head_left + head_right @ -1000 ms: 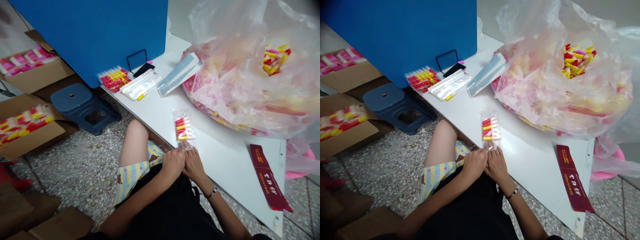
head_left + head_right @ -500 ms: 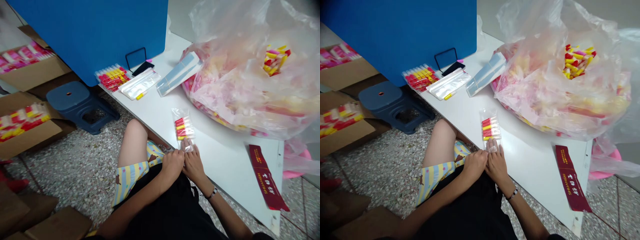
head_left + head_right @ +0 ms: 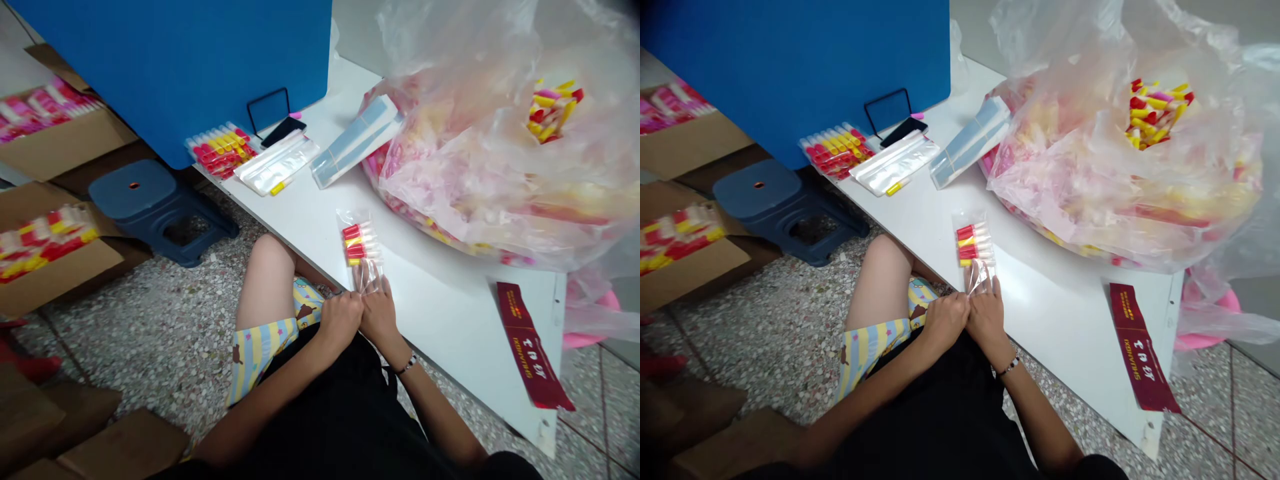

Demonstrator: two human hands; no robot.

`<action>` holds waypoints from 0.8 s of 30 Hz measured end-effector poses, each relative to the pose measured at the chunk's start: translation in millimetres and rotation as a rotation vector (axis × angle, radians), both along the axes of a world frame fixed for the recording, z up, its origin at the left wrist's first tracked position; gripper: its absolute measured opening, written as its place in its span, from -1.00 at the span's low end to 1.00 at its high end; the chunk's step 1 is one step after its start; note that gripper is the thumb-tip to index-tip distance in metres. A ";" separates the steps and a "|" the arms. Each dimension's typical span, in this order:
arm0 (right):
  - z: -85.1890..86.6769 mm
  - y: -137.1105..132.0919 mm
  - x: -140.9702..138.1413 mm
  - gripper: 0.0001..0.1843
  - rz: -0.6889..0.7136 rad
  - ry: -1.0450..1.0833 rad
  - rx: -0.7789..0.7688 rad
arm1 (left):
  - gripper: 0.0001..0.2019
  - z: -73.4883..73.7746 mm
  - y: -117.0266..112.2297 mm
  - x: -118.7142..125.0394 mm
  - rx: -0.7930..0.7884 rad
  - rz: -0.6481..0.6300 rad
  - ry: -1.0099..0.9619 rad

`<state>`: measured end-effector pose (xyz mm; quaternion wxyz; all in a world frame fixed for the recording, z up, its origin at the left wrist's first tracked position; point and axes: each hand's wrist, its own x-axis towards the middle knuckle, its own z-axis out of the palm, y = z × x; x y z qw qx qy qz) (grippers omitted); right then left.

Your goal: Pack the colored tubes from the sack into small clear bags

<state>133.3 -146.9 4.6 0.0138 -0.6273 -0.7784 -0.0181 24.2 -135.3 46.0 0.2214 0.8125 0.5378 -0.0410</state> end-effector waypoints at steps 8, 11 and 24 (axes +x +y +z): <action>-0.1 10.6 -5.4 -0.31 0.088 0.091 0.000 | -0.70 0.8 2.3 -15.4 0.103 0.102 -0.047; -2.2 7.3 -1.2 -0.33 0.168 0.123 0.020 | -0.73 6.6 7.0 -13.3 0.228 0.141 -0.089; 4.2 26.3 -11.4 -0.30 0.065 0.024 -0.082 | -0.54 13.4 40.3 5.6 0.152 -0.112 0.117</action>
